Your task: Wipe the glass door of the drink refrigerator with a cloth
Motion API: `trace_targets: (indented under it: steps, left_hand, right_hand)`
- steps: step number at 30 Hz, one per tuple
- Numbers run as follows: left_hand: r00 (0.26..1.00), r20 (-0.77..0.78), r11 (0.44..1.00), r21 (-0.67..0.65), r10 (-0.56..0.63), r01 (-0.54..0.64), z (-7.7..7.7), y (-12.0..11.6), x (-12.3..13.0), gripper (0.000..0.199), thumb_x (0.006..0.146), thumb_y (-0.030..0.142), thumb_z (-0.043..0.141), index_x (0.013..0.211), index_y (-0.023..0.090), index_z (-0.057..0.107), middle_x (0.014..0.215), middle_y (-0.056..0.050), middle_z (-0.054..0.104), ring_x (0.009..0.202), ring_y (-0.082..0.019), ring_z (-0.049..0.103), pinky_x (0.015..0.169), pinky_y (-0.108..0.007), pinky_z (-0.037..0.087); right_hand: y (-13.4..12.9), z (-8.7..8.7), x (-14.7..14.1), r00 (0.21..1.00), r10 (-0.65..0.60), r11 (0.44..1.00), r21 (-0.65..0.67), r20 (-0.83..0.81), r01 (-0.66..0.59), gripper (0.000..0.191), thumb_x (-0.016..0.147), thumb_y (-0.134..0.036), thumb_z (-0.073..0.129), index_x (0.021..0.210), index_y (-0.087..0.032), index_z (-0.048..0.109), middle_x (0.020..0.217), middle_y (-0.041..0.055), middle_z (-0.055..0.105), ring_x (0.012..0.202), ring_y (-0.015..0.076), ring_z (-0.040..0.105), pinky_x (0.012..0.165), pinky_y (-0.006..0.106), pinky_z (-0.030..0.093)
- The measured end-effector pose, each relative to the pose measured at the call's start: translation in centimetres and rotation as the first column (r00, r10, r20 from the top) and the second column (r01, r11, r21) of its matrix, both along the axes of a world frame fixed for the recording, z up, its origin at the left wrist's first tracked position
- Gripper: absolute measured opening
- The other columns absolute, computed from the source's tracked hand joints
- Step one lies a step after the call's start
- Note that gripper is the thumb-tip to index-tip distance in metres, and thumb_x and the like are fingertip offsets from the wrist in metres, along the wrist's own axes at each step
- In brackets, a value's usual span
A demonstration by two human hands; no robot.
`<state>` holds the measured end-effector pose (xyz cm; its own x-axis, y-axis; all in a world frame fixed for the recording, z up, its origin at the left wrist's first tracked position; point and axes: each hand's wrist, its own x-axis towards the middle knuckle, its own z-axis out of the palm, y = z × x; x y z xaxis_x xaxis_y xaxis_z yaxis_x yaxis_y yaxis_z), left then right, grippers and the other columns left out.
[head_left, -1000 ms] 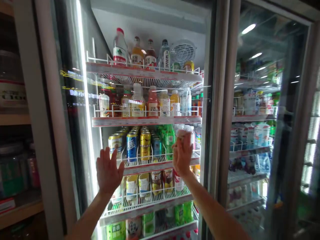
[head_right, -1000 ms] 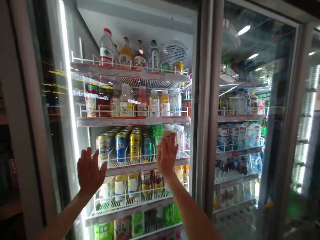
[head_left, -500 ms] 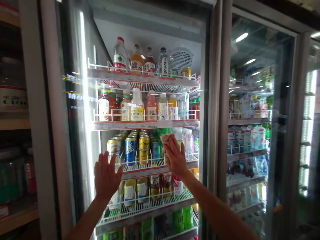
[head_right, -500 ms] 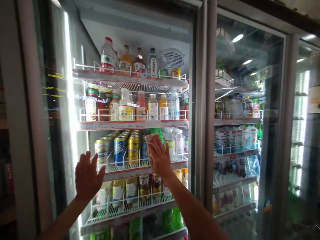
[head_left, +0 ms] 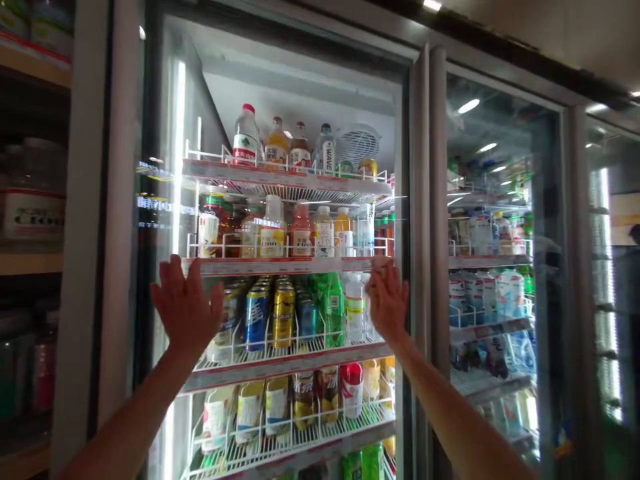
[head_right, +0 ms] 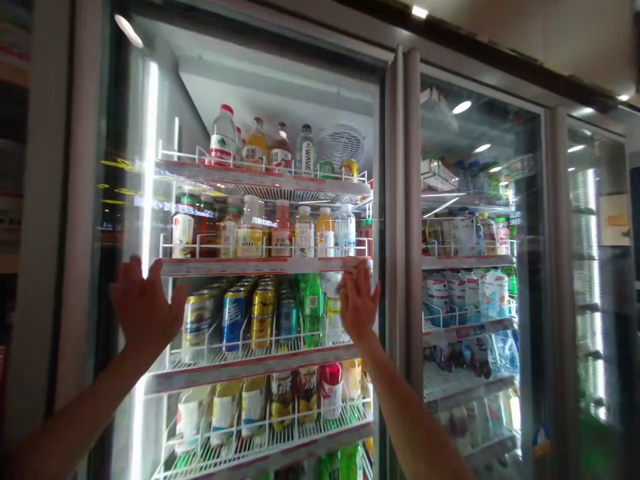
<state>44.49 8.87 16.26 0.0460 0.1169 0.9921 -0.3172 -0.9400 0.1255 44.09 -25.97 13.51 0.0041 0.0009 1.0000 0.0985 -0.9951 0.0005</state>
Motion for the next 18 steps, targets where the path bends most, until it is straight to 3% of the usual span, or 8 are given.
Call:
trace_targets:
  steps: [2, 3, 7, 9, 11, 14, 16, 18]
  left_hand:
    - [1.0, -0.018, 0.999, -0.027, 0.021, -0.022, 1.5, -0.1, 0.5, 0.06, 0.092, 0.042, 0.035, 0.14, 0.007, 0.029, 0.151, -0.021, 0.018, 0.14, -0.036, 0.012, 0.109, -0.062, 0.015]
    - [0.999, -0.012, 0.999, -0.037, 0.031, -0.032, 1.9, -0.2, 0.8, 0.06, 0.092, 0.043, 0.033, 0.14, 0.006, 0.03, 0.151, -0.022, 0.019, 0.14, -0.036, 0.012, 0.109, -0.062, 0.014]
    - [0.999, 0.01, 0.998, -0.045, 0.035, -0.034, 1.6, -0.4, 1.3, 0.061, 0.092, 0.045, 0.031, 0.141, 0.007, 0.029, 0.151, -0.021, 0.02, 0.141, -0.036, 0.011, 0.11, -0.061, 0.012]
    - [1.0, 0.01, 0.999, -0.039, 0.022, -0.022, 1.4, -0.4, 1.2, 0.062, 0.092, 0.045, 0.031, 0.141, 0.009, 0.029, 0.151, -0.019, 0.019, 0.141, -0.035, 0.012, 0.11, -0.061, 0.013]
    - [1.0, 0.013, 0.999, -0.043, 0.008, -0.008, 1.4, -0.4, 1.0, 0.062, 0.092, 0.046, 0.031, 0.141, 0.009, 0.029, 0.151, -0.02, 0.019, 0.14, -0.036, 0.013, 0.11, -0.061, 0.013]
    - [1.0, 0.009, 0.998, -0.058, -0.005, 0.005, 1.6, -0.4, 0.9, 0.062, 0.091, 0.046, 0.032, 0.141, 0.01, 0.03, 0.15, -0.021, 0.021, 0.141, -0.035, 0.013, 0.11, -0.061, 0.012]
    - [1.0, 0.018, 0.998, -0.066, 0.006, -0.004, 1.7, -0.4, 0.9, 0.061, 0.091, 0.046, 0.032, 0.141, 0.011, 0.031, 0.15, -0.021, 0.023, 0.141, -0.035, 0.014, 0.109, -0.062, 0.014]
    - [1.0, 0.019, 0.998, -0.064, 0.018, -0.016, 1.7, -0.4, 1.0, 0.062, 0.091, 0.046, 0.031, 0.141, 0.011, 0.031, 0.149, -0.021, 0.023, 0.14, -0.036, 0.015, 0.108, -0.063, 0.014]
  right_hand:
    - [-0.7, 1.2, 0.2, 0.998, -0.035, 0.979, 0.204, 0.053, 0.023, 0.046, 0.091, -0.022, 0.031, 0.135, -0.017, 0.044, 0.15, 0.0165, 0.027, 0.139, 0.0305, 0.024, 0.104, 0.058, 0.025]
    - [-0.4, 1.6, 0.3, 0.998, -0.024, 0.978, 0.207, 0.051, 0.013, 0.048, 0.09, -0.023, 0.031, 0.136, -0.014, 0.043, 0.15, 0.018, 0.025, 0.139, 0.0317, 0.022, 0.104, 0.058, 0.026]
    - [2.4, 1.7, 0.1, 0.996, 0.058, 0.982, -0.173, -0.071, -0.069, 0.052, 0.089, -0.032, 0.039, 0.137, -0.013, 0.041, 0.152, 0.0171, 0.023, 0.141, 0.0294, 0.016, 0.109, 0.051, 0.022]
    - [2.3, 1.9, 0.3, 0.998, 0.037, 0.974, -0.221, -0.049, -0.047, 0.051, 0.09, -0.033, 0.038, 0.138, -0.016, 0.039, 0.151, 0.0154, 0.026, 0.141, 0.027, 0.019, 0.11, 0.051, 0.02]
    - [1.1, 2.9, 0.8, 0.999, -0.018, 0.999, -0.05, 0.042, 0.021, 0.049, 0.092, -0.03, 0.033, 0.139, -0.018, 0.037, 0.149, 0.0157, 0.029, 0.139, 0.0269, 0.023, 0.108, 0.053, 0.022]
    - [0.5, 4.6, 1.5, 0.987, -0.074, 0.975, 0.221, 0.143, 0.041, 0.049, 0.093, -0.03, 0.031, 0.14, -0.016, 0.037, 0.149, 0.0182, 0.028, 0.14, 0.0297, 0.022, 0.104, 0.055, 0.026]
    - [1.8, 5.1, 1.6, 0.99, -0.009, 0.995, 0.096, 0.141, -0.005, 0.048, 0.092, -0.029, 0.033, 0.138, -0.017, 0.039, 0.151, 0.0157, 0.024, 0.141, 0.0286, 0.018, 0.106, 0.053, 0.025]
    - [3.1, 5.0, 1.3, 0.995, 0.085, 0.972, -0.221, 0.043, -0.074, 0.046, 0.09, -0.029, 0.038, 0.135, -0.022, 0.044, 0.153, 0.0091, 0.024, 0.142, 0.0247, 0.017, 0.11, 0.048, 0.02]
